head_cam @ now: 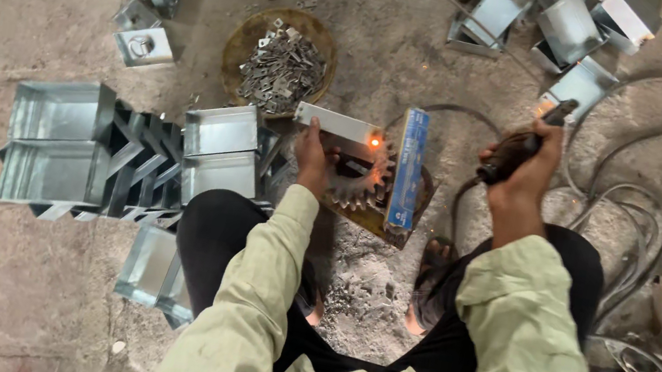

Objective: The person sits on the floor and uses a handheld welding tool to join small metal brackets to the corners of rectangular metal boxes. They repeatedly pick up a box, position a bracket, weld it in place, and then place the finished unit into a growing stack.

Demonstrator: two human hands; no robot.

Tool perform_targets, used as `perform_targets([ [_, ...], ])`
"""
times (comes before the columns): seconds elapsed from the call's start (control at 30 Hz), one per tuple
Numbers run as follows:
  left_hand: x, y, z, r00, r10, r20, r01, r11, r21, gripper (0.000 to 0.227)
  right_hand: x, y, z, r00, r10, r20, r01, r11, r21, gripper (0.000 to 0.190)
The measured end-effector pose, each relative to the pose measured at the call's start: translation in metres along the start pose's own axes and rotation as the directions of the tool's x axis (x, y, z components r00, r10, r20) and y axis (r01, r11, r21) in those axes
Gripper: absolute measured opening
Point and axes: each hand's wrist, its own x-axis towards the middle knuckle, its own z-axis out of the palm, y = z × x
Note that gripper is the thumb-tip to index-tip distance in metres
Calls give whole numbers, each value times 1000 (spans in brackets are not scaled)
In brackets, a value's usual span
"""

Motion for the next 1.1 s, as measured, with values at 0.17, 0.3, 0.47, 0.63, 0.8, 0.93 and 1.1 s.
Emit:
perform_targets([
  [0.17, 37, -12, -7, 1000, 23, -7, -23, 1000, 13, 25, -16, -4, 13, 993, -116, -32, 118, 990, 76, 28],
  [0.3, 62, 5, 12, 995, 70, -69, -60, 989, 137, 21, -22, -16, 6, 961, -201, -188, 222, 970, 96, 28],
  [0.47, 26, 93, 142, 942, 137, 306, -225, 935, 275, 36, -16, -24, -4, 949, -215, -229, 262, 944, 200, 32],
  [0.63, -72, 222, 233, 124, -186, 975, -251, 944, 212, 74, -15, -27, -9, 937, -275, -217, 326, 911, 253, 30],
  [0.8, -110, 260, 162, 248, 7, 969, -749, 635, 187, 53, 5, -21, -29, 966, -214, -143, 250, 908, 336, 37],
  [0.93, -110, 258, -1, 620, 289, 730, -723, 573, 387, 43, 43, 6, -69, 974, -222, -38, 221, 912, 345, 43],
  [1.1, -138, 211, -252, 895, 425, 138, -433, 745, 508, 39, 88, 41, -124, 958, -125, 258, 38, 948, 317, 38],
])
